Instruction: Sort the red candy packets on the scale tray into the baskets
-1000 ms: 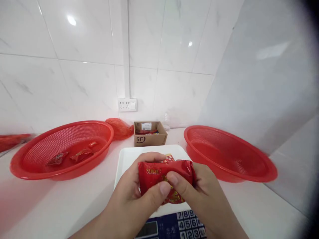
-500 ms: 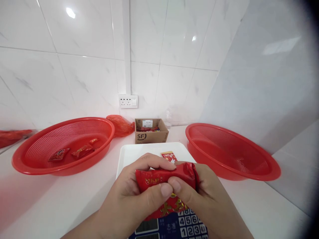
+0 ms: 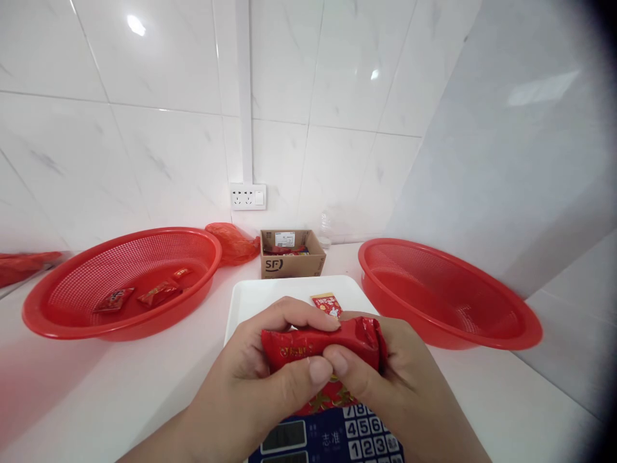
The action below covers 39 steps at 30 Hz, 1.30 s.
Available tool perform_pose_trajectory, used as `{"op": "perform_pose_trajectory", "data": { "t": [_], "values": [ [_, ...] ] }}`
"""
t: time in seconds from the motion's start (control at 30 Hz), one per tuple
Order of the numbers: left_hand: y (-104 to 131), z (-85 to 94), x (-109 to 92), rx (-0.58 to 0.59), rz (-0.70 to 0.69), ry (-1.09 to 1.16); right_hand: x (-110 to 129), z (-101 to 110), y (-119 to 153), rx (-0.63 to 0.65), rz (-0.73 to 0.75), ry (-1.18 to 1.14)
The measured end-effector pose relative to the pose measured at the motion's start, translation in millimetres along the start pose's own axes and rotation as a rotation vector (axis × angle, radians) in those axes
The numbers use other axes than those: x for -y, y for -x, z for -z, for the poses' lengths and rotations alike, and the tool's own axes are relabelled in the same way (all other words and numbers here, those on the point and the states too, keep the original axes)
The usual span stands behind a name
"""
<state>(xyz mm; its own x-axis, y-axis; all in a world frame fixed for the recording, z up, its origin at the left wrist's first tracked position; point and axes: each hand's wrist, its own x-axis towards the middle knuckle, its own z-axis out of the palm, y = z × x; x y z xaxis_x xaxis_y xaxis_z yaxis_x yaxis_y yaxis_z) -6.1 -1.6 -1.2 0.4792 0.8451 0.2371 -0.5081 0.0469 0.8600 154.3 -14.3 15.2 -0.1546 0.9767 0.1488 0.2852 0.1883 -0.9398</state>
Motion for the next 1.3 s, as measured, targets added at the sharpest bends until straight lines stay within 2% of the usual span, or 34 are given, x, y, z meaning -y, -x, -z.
{"op": "perform_pose_trajectory", "data": {
  "t": [0.27,0.47,0.63,0.7,0.77,0.87,1.0,1.17,1.3],
  "values": [
    [0.7,1.7,-0.5,0.003,0.020,-0.025,-2.2,0.8,0.1,-0.041,0.063,0.119],
    [1.2,-4.9,-3.8,-0.098,0.035,-0.021,-4.4,2.0,-1.2,-0.059,0.121,0.216],
    [0.9,-6.1,-3.0,-0.122,0.044,-0.064,-5.0,1.3,-2.5,-0.102,0.165,0.243],
    [1.2,-4.8,-1.7,-0.162,-0.005,-0.138,-4.5,0.2,-2.7,-0.115,0.168,0.239],
    [1.3,-2.7,-0.3,-0.213,-0.150,-0.256,-4.2,-1.4,-2.9,-0.145,0.176,0.225],
    [0.6,1.8,0.9,-0.258,-0.372,-0.415,-4.6,-3.8,-3.8,-0.216,0.192,0.216],
    [-2.0,7.5,0.4,-0.293,-0.504,-0.515,-5.4,-1.4,-8.1,-0.406,0.177,0.215],
    [-6.5,10.6,-1.5,-0.386,-0.485,-0.494,-8.8,10.3,-15.0,-0.623,0.210,0.195],
    [-9.7,10.6,-2.5,-0.412,-0.415,-0.455,-13.1,14.1,-17.7,-0.681,0.216,0.124]
  ]
}}
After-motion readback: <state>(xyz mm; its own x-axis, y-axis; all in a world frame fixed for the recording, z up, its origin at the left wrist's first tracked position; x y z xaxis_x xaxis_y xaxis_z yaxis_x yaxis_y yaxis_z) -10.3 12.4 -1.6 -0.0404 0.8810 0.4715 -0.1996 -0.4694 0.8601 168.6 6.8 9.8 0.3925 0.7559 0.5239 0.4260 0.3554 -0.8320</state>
